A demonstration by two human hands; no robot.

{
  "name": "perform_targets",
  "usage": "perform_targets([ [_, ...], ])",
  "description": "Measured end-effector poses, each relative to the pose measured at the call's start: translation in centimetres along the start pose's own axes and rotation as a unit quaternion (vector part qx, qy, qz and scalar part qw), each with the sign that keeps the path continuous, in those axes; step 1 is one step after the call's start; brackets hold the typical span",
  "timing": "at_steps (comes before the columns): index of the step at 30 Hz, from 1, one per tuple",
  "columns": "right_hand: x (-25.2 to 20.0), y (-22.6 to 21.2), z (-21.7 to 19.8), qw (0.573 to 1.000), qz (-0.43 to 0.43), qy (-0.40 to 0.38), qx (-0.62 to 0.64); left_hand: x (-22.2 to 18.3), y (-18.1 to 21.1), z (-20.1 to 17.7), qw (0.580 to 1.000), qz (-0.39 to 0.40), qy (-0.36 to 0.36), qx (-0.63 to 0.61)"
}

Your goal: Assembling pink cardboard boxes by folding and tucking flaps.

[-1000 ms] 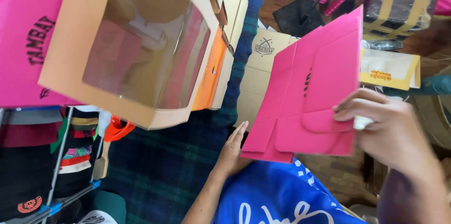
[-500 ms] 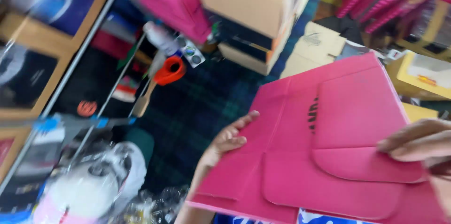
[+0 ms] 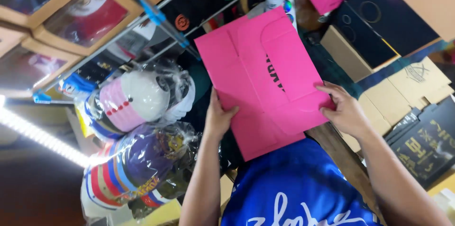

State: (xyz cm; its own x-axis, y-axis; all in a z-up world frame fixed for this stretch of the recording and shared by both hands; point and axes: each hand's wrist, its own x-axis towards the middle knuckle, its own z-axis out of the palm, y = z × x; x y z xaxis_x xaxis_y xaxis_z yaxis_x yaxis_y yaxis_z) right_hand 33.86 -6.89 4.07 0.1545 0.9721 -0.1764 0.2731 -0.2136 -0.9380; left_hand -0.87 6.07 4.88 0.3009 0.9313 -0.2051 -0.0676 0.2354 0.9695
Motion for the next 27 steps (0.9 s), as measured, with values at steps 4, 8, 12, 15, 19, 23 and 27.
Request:
perform_targets([
  [4, 3.3, 15.0, 4.0, 0.921, -0.005, -0.006, -0.390, -0.5, -7.1, 0.7, 0.924, -0.124, 0.083, 0.351],
  [8, 2.8, 15.8, 7.4, 0.874, 0.053, -0.028, -0.482, -2.4, -14.9, 1.8, 0.828, -0.204, -0.019, 0.523],
  [12, 4.3, 9.1, 6.6, 0.886, 0.158, -0.066, -0.432, -4.6, -11.8, 5.1, 0.762, -0.235, -0.072, 0.599],
  [15, 5.6, 8.2, 6.4, 0.893, 0.125, -0.055, -0.428, -5.2, -12.3, 5.4, 0.761, -0.203, -0.072, 0.612],
  [19, 6.8, 9.4, 6.2, 0.847, 0.060, -0.082, -0.521, -6.1, -14.3, 7.5, 0.742, -0.113, -0.059, 0.658],
  [23, 7.7, 8.9, 5.8, 0.839, 0.028, -0.102, -0.533, -6.2, -14.3, 11.5, 0.777, -0.040, -0.124, 0.616],
  [27, 8.6, 6.2, 5.6, 0.837, 0.048, -0.140, -0.527, -6.0, -18.8, 9.4, 0.802, 0.019, -0.097, 0.589],
])
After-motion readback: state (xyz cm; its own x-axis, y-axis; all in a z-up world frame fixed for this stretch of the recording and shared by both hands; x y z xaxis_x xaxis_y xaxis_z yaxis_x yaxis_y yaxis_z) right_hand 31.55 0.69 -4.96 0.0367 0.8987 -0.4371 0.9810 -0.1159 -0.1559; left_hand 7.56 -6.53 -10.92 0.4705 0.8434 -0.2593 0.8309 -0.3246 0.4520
